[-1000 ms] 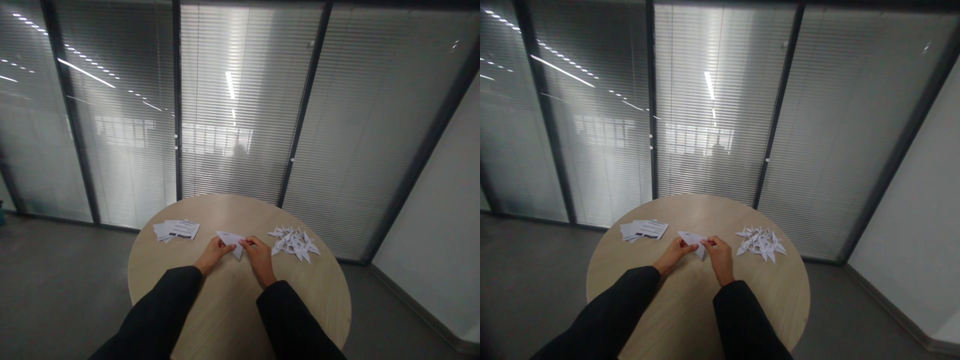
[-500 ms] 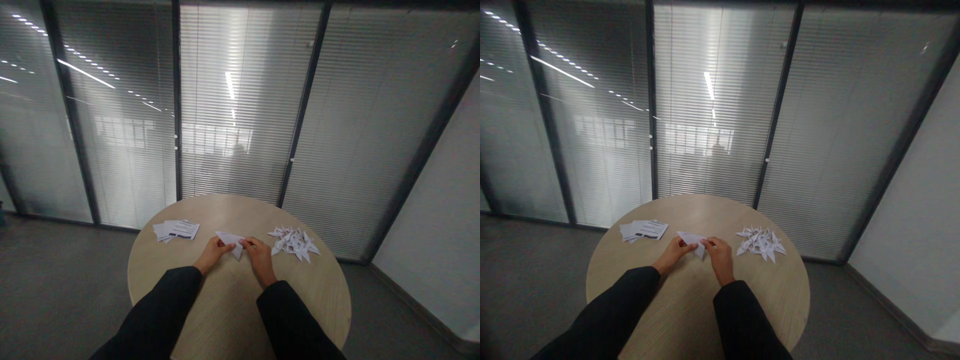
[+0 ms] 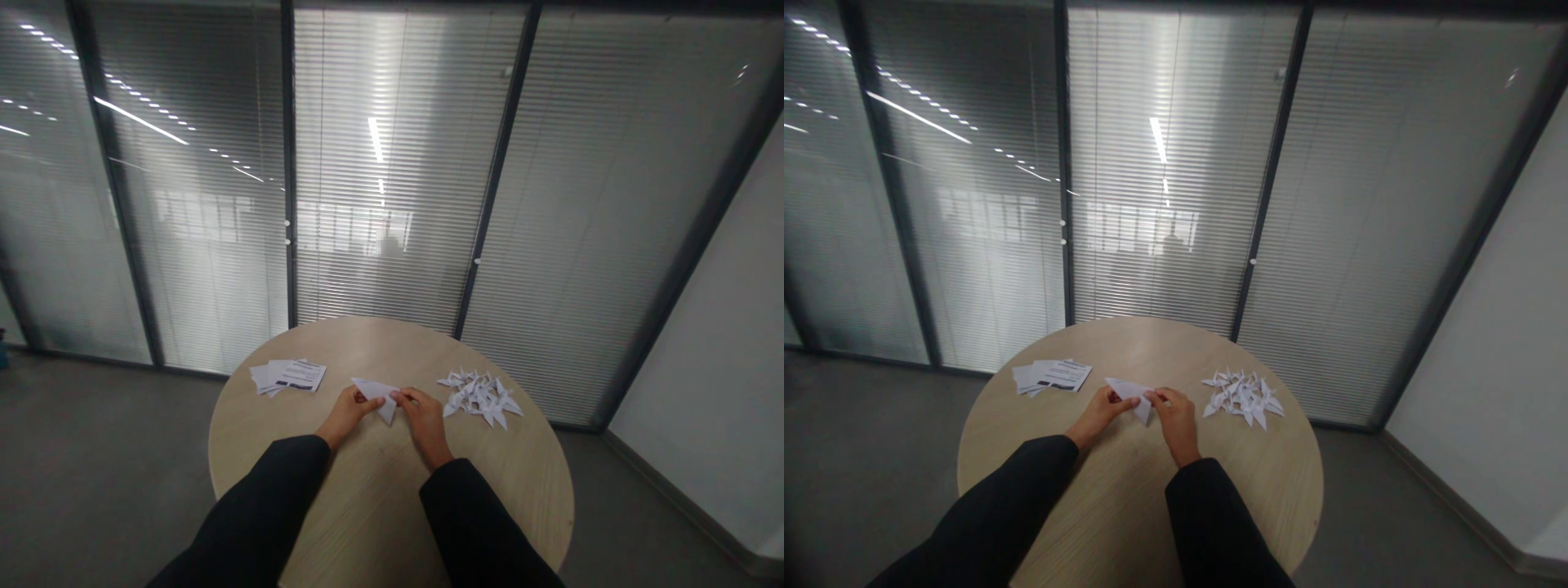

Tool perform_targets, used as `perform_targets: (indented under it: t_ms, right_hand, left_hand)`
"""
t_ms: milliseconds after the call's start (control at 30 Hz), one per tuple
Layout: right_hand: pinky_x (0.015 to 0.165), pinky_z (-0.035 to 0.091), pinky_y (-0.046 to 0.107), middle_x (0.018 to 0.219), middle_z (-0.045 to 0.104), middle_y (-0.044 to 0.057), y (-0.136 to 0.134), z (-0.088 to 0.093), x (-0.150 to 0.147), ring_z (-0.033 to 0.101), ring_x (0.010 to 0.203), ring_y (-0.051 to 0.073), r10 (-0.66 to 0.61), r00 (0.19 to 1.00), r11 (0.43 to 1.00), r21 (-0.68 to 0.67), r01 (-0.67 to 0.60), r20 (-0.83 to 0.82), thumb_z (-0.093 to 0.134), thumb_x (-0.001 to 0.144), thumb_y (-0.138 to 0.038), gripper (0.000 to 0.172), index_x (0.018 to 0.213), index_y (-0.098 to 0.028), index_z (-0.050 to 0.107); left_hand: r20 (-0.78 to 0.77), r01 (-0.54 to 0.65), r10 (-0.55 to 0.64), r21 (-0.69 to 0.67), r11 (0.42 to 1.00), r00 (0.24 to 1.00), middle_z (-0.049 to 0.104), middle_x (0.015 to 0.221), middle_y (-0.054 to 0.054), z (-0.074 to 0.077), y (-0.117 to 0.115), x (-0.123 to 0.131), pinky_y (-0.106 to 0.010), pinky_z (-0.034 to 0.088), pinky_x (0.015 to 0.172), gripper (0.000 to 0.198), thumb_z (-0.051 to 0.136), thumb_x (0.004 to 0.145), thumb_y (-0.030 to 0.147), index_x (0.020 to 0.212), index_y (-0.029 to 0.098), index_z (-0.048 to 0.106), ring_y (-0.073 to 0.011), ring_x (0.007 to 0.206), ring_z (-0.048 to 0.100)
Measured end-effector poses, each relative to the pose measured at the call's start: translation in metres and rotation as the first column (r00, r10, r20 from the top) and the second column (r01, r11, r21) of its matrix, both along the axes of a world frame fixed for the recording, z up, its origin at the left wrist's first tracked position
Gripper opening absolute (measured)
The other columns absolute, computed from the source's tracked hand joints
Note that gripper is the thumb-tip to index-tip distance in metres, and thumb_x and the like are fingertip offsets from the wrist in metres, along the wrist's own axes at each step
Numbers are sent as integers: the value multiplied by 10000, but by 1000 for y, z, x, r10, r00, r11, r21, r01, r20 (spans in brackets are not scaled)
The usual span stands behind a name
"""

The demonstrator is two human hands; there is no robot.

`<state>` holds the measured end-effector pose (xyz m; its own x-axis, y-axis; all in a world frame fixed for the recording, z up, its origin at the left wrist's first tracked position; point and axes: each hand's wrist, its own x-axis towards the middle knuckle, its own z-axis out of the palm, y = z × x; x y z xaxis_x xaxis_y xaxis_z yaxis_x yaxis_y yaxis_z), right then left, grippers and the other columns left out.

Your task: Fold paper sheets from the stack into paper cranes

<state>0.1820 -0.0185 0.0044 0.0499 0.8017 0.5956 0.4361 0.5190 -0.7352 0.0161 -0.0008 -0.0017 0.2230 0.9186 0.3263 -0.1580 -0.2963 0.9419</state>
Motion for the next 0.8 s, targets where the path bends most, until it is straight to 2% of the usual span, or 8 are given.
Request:
perform_targets:
  t_ms: [200, 467, 800]
  right_hand:
    - [702, 473, 297, 764, 704, 35, 1, 1, 0, 635, 737, 203, 30, 999, 999, -15, -31, -44, 593, 757, -433, 249, 774, -211, 703]
    - [643, 454, 280, 689, 693, 34, 0, 3, -1, 630, 666, 192, 11, 999, 996, -93, -15, -43, 571, 761, -454, 296, 714, -185, 689]
    - [631, 451, 275, 667, 685, 41, -1, 5, -1, 622, 646, 191, 33, 998, 992, -116, -40, -59, 581, 746, -428, 279, 695, -173, 682]
  left_hand:
    - [10, 6, -6, -11, 1000, 1000, 717, 852, -108, 2, -2, 0, -339, 471, 776, 314, 773, 591, 332, 801, 111, 698, -241, 784, 647]
    - [176, 19, -3, -91, 996, 984, 715, 875, -117, 7, -6, -1, -330, 467, 781, 375, 772, 603, 346, 873, 101, 685, -223, 782, 654]
    - [309, -118, 163, -161, 980, 937, 701, 766, -71, 10, -4, -6, -277, 476, 740, 305, 779, 587, 344, 753, 108, 683, -158, 699, 632]
